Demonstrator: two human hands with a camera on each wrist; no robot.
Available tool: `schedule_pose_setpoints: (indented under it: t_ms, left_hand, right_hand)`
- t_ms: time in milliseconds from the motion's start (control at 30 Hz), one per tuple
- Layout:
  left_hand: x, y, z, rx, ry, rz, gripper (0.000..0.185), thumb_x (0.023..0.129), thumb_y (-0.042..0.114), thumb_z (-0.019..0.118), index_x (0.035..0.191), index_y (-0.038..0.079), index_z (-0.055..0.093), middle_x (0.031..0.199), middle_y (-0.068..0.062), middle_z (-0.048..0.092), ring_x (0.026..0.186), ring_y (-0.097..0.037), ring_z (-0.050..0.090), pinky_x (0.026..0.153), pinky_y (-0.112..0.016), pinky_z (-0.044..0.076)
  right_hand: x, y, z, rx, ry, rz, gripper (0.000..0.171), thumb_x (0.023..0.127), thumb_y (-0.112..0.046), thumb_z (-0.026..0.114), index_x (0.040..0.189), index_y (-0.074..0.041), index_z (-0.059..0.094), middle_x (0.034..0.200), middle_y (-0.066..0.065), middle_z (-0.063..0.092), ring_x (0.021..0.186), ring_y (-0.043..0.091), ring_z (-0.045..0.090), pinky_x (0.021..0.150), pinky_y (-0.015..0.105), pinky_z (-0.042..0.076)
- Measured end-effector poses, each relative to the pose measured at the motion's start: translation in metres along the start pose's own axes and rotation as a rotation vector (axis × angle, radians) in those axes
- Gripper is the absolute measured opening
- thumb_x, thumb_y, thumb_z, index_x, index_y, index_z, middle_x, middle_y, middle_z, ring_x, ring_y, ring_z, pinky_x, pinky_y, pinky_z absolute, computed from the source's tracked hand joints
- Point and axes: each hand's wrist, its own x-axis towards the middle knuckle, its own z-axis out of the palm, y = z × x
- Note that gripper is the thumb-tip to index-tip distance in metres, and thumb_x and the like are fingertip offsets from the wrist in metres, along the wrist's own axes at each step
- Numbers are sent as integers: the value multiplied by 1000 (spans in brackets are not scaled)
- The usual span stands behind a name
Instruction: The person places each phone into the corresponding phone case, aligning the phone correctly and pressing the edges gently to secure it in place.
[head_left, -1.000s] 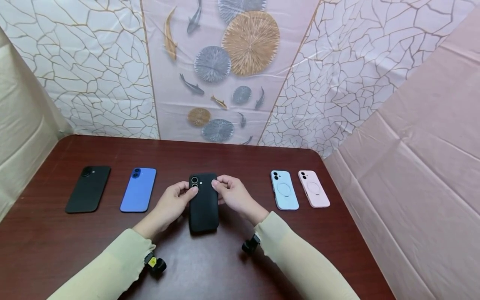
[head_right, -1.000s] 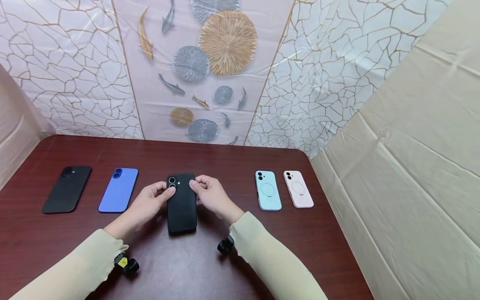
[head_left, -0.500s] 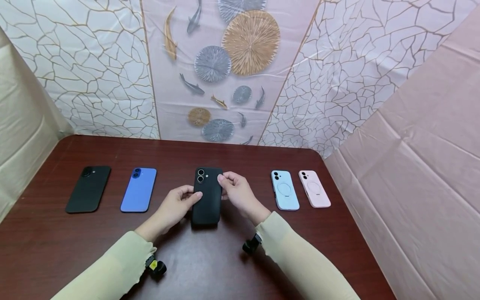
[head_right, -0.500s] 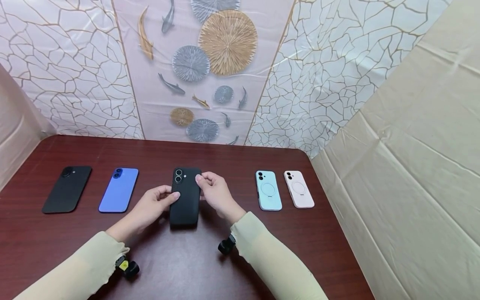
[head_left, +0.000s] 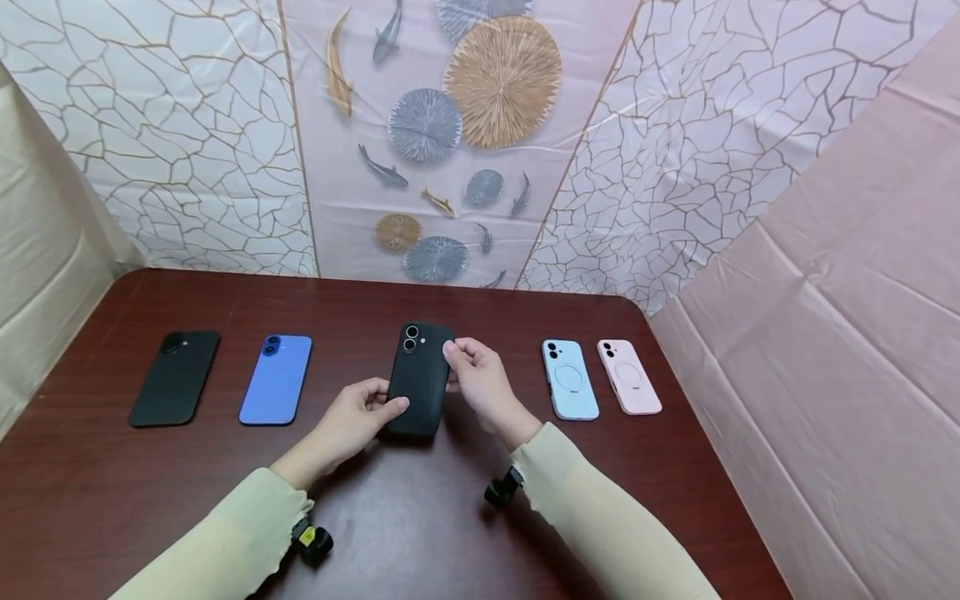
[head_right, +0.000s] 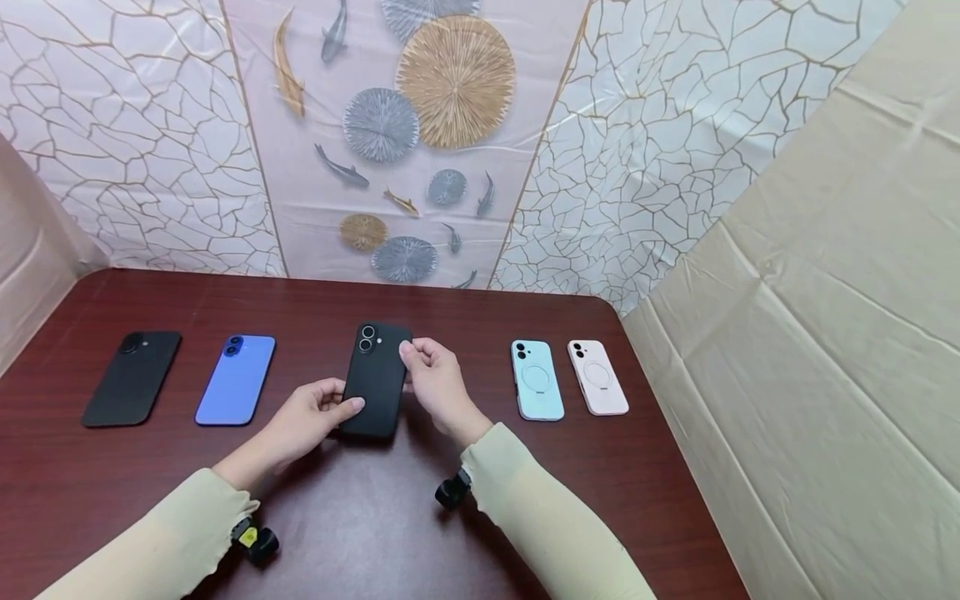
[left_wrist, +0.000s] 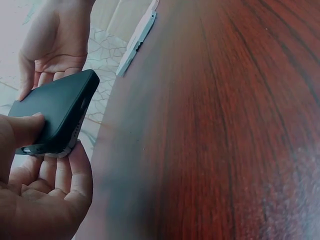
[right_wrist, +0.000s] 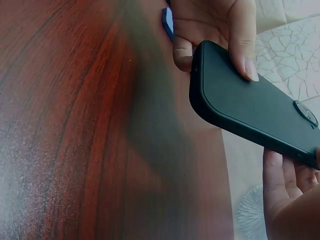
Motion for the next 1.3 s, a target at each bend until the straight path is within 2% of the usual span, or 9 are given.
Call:
schedule_pose_setpoints:
  t_ms: [233, 400, 533, 700, 833, 933, 1100, 1300]
  left_hand:
    - [0, -2, 0, 17, 18, 10, 21, 92, 25, 68, 101, 7, 66, 84, -7, 65, 71, -22, 57, 56, -30, 45]
    - [0, -1, -1, 25, 20, 16, 16, 92, 22, 68, 96, 7, 66, 81, -7, 66, 69, -22, 58, 56, -29, 45]
    - [-1, 2, -1, 8, 3, 19, 17, 93, 22, 68, 98, 6, 66, 83, -6, 68, 72, -21, 62, 60, -34, 48]
    - [-1, 2, -2, -39, -25, -4, 24, 91, 27, 69, 105, 7, 67, 88, -6, 69, 78, -21, 65, 69, -39, 52]
    - [-2, -1, -1, -105, -102, -17, 31, 91, 24, 70, 111, 1, 63, 93, -11, 68, 85, -27, 68, 76, -41, 56]
    - [-2, -4, 2, -132, -131, -21, 32, 92, 21, 69, 113, -2, 61, 94, -14, 67, 89, -31, 68, 77, -42, 56]
    - [-2, -4, 4, -123, -98, -17, 28, 92, 18, 69, 110, -2, 62, 91, -13, 67, 88, -32, 68, 75, -41, 57]
    - [-5, -1, 4, -112, -94, -1, 24, 92, 17, 69, 106, -1, 63, 89, -12, 69, 87, -31, 69, 75, -40, 57]
  right_hand:
    - [-1, 0, 1, 6, 4, 16, 21, 100, -23, 56, 101, -3, 62, 90, 10, 72, 73, 19, 67, 73, 42, 56]
    - [-1, 0, 0, 29, -6, 40, 20, 100, -23, 55, 101, -3, 61, 92, 11, 71, 75, 19, 68, 70, 36, 57]
    - [-2, 0, -1, 58, 3, 75, 23, 100, -26, 55, 102, -5, 62, 89, 9, 71, 75, 18, 67, 66, 31, 55]
    - [-2, 0, -2, 77, 20, 112, 26, 101, -28, 54, 104, -4, 63, 84, 7, 69, 72, 17, 65, 64, 31, 53]
    - [-1, 1, -3, 97, 47, 108, 24, 101, -27, 54, 102, -5, 62, 83, 7, 67, 72, 18, 65, 67, 33, 54]
    - [0, 1, -4, 111, 65, 97, 22, 100, -27, 55, 100, -6, 62, 84, 8, 67, 73, 18, 66, 69, 34, 55]
    - [0, 0, -5, 110, 63, 102, 22, 101, -27, 54, 101, -6, 61, 85, 8, 67, 75, 18, 66, 69, 34, 55]
    - [0, 0, -5, 113, 66, 119, 21, 101, -27, 53, 101, -7, 61, 85, 8, 68, 75, 18, 67, 69, 33, 56]
